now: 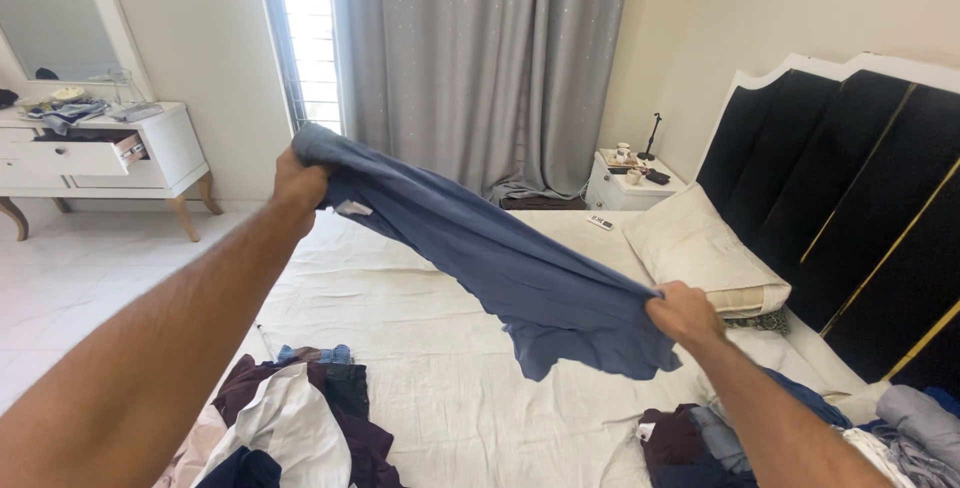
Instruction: The person is folding various items of clothing and stacking them on a bed.
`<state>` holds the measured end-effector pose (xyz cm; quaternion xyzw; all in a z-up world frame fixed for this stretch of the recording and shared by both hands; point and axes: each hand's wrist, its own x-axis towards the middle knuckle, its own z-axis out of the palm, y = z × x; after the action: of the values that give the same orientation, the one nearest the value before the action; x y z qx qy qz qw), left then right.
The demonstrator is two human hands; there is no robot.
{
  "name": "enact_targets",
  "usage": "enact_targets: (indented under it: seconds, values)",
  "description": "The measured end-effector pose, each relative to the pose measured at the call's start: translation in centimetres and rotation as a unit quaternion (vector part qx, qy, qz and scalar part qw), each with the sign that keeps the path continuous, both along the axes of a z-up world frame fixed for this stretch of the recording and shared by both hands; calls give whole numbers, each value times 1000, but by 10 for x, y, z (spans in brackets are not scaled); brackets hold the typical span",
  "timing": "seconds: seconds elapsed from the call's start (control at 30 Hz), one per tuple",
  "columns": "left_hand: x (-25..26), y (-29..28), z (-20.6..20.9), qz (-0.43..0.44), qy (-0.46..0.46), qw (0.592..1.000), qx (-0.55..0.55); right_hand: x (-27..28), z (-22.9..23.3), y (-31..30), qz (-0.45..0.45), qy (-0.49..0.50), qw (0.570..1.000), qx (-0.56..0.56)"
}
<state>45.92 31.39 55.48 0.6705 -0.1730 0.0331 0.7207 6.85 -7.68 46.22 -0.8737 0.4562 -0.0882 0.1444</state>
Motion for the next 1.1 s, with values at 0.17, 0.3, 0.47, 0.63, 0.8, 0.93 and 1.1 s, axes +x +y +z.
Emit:
enact_targets:
  seconds: [0.17, 0.3, 0.47, 0.63, 0.8, 0.93, 1.1]
  values:
    - [18, 30, -51, 28, 21, 996, 81, 2, 70, 20, 62, -72, 986, -138]
    - [17, 35, -74, 18, 175, 928, 328, 20, 127, 42, 166, -152, 932, -283]
    - [-60, -46, -33, -208, 12, 892, 400, 66, 169, 89, 334, -70, 869, -358]
    - [-170, -136, 19, -477, -120, 847, 203, 88, 193, 133, 441, 2, 815, -376]
    - [-201, -166, 17, -551, -29, 833, -35, 68, 200, 118, 466, -156, 843, -220]
    - [-217, -176, 18, -540, 47, 838, -67, 61, 184, 97, 440, -219, 860, -136]
    - [-217, -190, 10, -481, 122, 866, -61, 49, 152, 77, 336, -285, 898, -11]
